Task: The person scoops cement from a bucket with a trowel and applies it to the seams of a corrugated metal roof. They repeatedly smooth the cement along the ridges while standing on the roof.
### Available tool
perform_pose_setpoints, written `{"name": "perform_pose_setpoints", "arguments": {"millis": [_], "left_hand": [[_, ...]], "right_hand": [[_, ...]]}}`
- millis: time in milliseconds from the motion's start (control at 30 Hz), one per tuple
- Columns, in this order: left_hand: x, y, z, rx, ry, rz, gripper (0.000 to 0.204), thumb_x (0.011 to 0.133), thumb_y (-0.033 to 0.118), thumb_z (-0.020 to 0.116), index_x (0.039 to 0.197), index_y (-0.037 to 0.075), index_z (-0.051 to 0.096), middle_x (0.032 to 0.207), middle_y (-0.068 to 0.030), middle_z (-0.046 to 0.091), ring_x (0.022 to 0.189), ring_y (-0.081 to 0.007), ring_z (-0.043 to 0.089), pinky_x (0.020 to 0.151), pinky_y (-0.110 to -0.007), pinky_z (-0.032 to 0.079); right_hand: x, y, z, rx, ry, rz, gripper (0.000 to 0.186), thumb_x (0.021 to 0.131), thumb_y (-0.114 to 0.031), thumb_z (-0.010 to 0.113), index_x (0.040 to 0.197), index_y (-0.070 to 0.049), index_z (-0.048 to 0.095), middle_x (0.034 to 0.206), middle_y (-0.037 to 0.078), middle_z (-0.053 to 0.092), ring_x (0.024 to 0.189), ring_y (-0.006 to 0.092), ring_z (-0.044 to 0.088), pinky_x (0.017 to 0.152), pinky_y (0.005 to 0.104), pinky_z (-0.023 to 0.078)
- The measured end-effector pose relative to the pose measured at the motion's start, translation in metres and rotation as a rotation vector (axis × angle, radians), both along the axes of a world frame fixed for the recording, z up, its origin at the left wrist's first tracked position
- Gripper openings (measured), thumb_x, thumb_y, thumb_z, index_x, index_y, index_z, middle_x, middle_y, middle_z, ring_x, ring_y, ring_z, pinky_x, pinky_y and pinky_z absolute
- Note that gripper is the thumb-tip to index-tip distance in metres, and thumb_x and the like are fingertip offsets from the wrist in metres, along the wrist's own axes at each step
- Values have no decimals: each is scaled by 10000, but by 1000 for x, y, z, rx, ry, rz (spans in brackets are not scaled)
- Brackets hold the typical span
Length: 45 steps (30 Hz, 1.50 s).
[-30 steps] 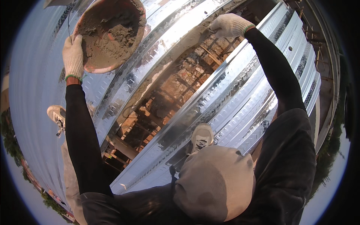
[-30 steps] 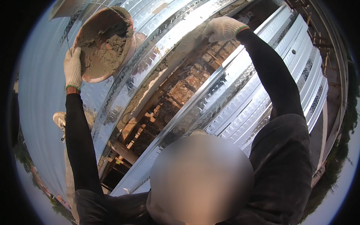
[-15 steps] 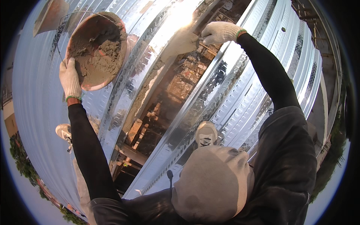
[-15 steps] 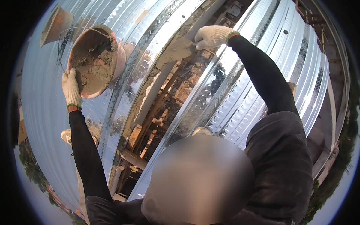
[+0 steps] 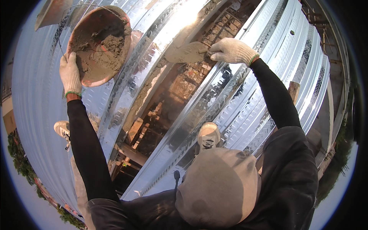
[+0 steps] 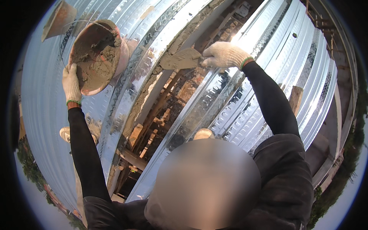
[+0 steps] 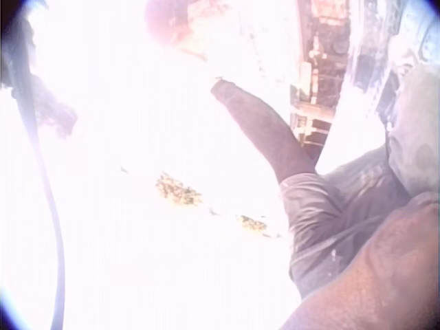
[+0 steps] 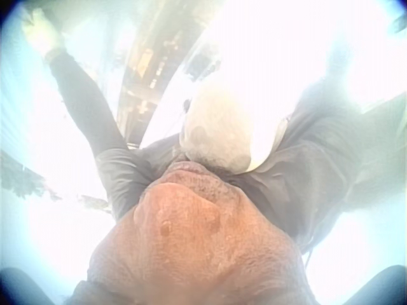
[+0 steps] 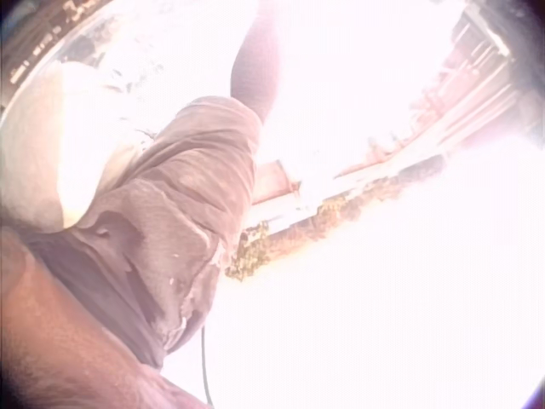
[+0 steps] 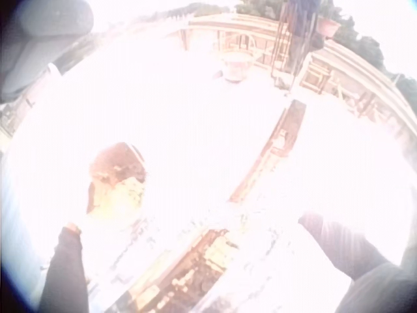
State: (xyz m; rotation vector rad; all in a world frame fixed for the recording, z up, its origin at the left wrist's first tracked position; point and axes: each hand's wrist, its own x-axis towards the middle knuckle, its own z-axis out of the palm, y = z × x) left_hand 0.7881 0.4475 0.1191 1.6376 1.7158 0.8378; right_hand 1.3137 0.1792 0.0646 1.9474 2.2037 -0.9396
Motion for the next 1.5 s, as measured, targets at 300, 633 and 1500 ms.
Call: {"name": "perform_pose_setpoints", "arguments": {"millis": [300,633,1500], "left_hand": [[4,-1,-3,52,53,-55,570,1088,374,660,1447,-68,682,1301,-139,771,1153,-200,719,1036,-362,550],[6,-10,7,37,14,-6,560,1080,385,658,1448,-35,692,1255,-164,772,1121,-234,726,1005,-389,565],[-2,-2,-1,38,-41,-35,452,1087,326,686,1335,-51,694,1177,-79,736,1021,-152,679,939,-333,557]], "right_hand": [[49,55,-16,139,-172,60,374,1012,-309,757,1278,-54,817,1175,201,816,1134,379,779,1021,487,601],[5,-17,41,-241,305,-653,429,1116,-384,627,1082,17,777,772,3,634,655,83,552,584,274,446],[-192,-73,-25,-28,370,-885,497,1115,-411,570,1085,50,755,1061,329,764,1093,508,742,971,563,575]]}}
